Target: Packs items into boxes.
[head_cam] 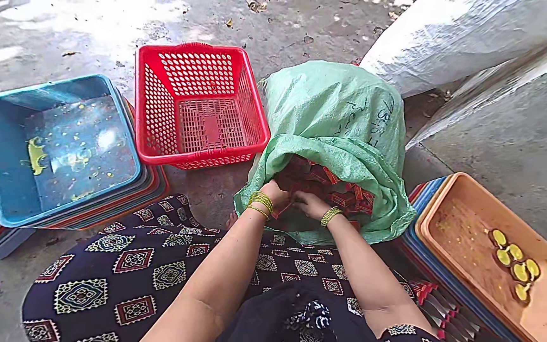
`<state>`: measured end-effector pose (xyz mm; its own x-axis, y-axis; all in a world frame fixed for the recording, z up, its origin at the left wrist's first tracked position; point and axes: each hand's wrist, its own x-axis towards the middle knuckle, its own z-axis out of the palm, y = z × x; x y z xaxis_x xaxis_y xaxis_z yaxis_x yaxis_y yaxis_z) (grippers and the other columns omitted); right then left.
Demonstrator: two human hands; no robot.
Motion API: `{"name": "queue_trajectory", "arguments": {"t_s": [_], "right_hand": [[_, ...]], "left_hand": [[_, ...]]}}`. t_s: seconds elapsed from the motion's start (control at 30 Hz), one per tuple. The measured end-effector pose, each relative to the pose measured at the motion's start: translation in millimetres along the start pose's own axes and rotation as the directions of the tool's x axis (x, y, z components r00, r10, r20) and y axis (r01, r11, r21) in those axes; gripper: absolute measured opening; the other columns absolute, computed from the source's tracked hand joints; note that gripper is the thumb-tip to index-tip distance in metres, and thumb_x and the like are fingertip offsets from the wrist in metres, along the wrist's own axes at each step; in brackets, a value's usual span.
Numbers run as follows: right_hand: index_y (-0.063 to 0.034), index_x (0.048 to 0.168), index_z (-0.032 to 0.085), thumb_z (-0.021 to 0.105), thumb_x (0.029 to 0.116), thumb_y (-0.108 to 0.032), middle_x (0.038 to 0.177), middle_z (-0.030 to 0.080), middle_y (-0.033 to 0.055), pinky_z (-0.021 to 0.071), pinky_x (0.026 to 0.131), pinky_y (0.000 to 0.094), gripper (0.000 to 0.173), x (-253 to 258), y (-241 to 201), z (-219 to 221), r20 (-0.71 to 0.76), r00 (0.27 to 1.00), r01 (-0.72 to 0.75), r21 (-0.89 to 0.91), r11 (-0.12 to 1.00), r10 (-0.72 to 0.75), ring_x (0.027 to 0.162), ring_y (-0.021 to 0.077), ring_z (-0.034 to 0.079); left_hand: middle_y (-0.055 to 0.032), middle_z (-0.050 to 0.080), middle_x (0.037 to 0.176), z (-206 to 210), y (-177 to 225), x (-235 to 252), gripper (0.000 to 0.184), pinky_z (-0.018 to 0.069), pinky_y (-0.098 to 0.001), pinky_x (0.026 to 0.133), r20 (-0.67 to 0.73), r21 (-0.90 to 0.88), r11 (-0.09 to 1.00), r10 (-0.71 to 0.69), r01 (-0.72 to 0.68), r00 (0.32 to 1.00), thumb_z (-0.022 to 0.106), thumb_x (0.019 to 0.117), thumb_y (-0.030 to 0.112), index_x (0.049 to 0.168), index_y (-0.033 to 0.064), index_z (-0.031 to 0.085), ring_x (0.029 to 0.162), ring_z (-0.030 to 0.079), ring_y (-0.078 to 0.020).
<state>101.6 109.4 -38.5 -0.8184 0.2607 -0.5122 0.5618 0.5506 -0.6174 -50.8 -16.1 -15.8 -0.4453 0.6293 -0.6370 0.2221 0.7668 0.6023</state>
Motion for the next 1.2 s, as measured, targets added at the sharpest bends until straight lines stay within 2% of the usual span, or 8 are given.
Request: {"name": "queue_trajectory", "arguments": {"t_s": [0.13, 0.23, 0.33, 0.5, 0.7, 0.97, 1.07, 1.2], "right_hand": [[-0.0026, 0.118, 0.064, 0.063, 0.1010, -0.008, 0.122, 0.069, 0.0111, 0.0591, 0.094, 0.0389, 0.018, -11.9, 7.8, -12.3, -0.323, 0.936, 0.247, 0.317, 0.916, -0.140, 0.106, 0.0181, 0.070], [-0.0031, 0.129, 0.054, 0.068, 0.0990, -0.012, 0.117, 0.067, 0.0172, 0.0618, 0.084, 0.0452, 0.035, 2.8, 11.4, 6.5, -0.434, 0.886, 0.023, 0.388, 0.921, 0.161, 0.092, 0.0255, 0.072], [0.0006, 0.135, 0.057, 0.064, 0.1014, -0.022, 0.123, 0.067, 0.0222, 0.0587, 0.090, 0.0483, 0.041, 25.6, 14.8, 39.0, -0.134, 0.909, -0.356, 0.247, 0.901, 0.396, 0.102, 0.0314, 0.071], [0.0109, 0.131, 0.058, 0.061, 0.0996, -0.029, 0.138, 0.058, 0.0296, 0.0444, 0.107, 0.0604, 0.051, 38.0, -8.3, 91.1, 0.176, 0.863, -0.408, -0.312, 0.858, 0.474, 0.132, 0.0414, 0.056], [0.0029, 0.133, 0.060, 0.062, 0.0986, -0.027, 0.135, 0.062, 0.0244, 0.0456, 0.107, 0.0573, 0.045, 44.7, 12.0, 90.9, 0.094, 0.878, -0.462, -0.088, 0.882, 0.469, 0.129, 0.0369, 0.058], [-0.0073, 0.116, 0.071, 0.066, 0.0937, -0.019, 0.116, 0.071, 0.0161, 0.0498, 0.101, 0.0572, 0.026, 9.9, 3.2, 0.6, -0.168, 0.971, -0.207, -0.236, 0.949, 0.170, 0.114, 0.0326, 0.066], [-0.0066, 0.106, 0.073, 0.067, 0.0929, -0.011, 0.101, 0.073, 0.0106, 0.0544, 0.090, 0.0459, 0.015, -20.8, 5.5, -37.2, -0.208, 0.978, -0.003, -0.049, 0.999, -0.008, 0.096, 0.0213, 0.069], [-0.0052, 0.105, 0.071, 0.071, 0.0928, -0.008, 0.092, 0.071, 0.0070, 0.0554, 0.082, 0.0386, 0.012, -29.4, 6.4, -43.7, -0.284, 0.953, 0.175, 0.237, 0.956, -0.104, 0.085, 0.0142, 0.066]], "left_hand": [[-0.0212, 0.068, 0.113, -1.9, -7.1, 8.6, 0.074, 0.0531, -0.0532, 0.093, 0.177, -0.124, 0.992, -0.015, 0.037, 0.984, 0.064, 0.0901, 0.066, 0.118, -0.0026, 0.067, 0.104, 0.067, -0.0317], [-0.0256, 0.068, 0.113, -1.7, -15.1, 21.5, 0.076, 0.0514, -0.0601, 0.094, 0.029, -0.145, 0.989, -0.023, 0.027, 0.999, 0.072, 0.0851, 0.064, 0.116, -0.0051, 0.066, 0.107, 0.067, -0.0390], [-0.0300, 0.065, 0.121, -2.5, -13.1, 14.9, 0.079, 0.0483, -0.0648, 0.098, -0.137, -0.145, 0.989, -0.034, 0.014, 0.990, 0.071, 0.0903, 0.056, 0.134, -0.0070, 0.053, 0.115, 0.063, -0.0445], [-0.0292, 0.063, 0.126, -4.8, -2.9, -11.2, 0.079, 0.0494, -0.0636, 0.097, -0.156, -0.161, 0.986, -0.058, 0.032, 0.986, 0.061, 0.0974, 0.057, 0.147, -0.0015, 0.041, 0.116, 0.064, -0.0444], [-0.0244, 0.067, 0.116, 0.8, -6.8, 11.1, 0.077, 0.0591, -0.0536, 0.081, -0.151, -0.245, 0.969, -0.054, 0.016, 0.987, 0.065, 0.0959, 0.055, 0.150, 0.0070, 0.038, 0.093, 0.071, -0.0358], [-0.0253, 0.065, 0.126, -4.1, -10.2, 14.7, 0.067, 0.0520, -0.0616, 0.095, -0.159, -0.142, 0.990, -0.010, -0.013, 0.987, 0.072, 0.0916, 0.035, 0.147, 0.0057, 0.047, 0.113, 0.066, -0.0411], [-0.0257, 0.064, 0.127, -1.4, -9.0, 18.1, 0.067, 0.0518, -0.0612, 0.096, -0.105, -0.118, 0.993, 0.014, -0.026, 0.994, 0.071, 0.0918, 0.032, 0.148, 0.0047, 0.045, 0.115, 0.065, -0.0411], [-0.0267, 0.062, 0.129, 8.8, -6.3, 15.7, 0.071, 0.0529, -0.0579, 0.096, 0.136, -0.243, 0.966, 0.128, -0.092, 0.982, 0.053, 0.1006, 0.060, 0.149, 0.0076, 0.046, 0.114, 0.065, -0.0391]]}}
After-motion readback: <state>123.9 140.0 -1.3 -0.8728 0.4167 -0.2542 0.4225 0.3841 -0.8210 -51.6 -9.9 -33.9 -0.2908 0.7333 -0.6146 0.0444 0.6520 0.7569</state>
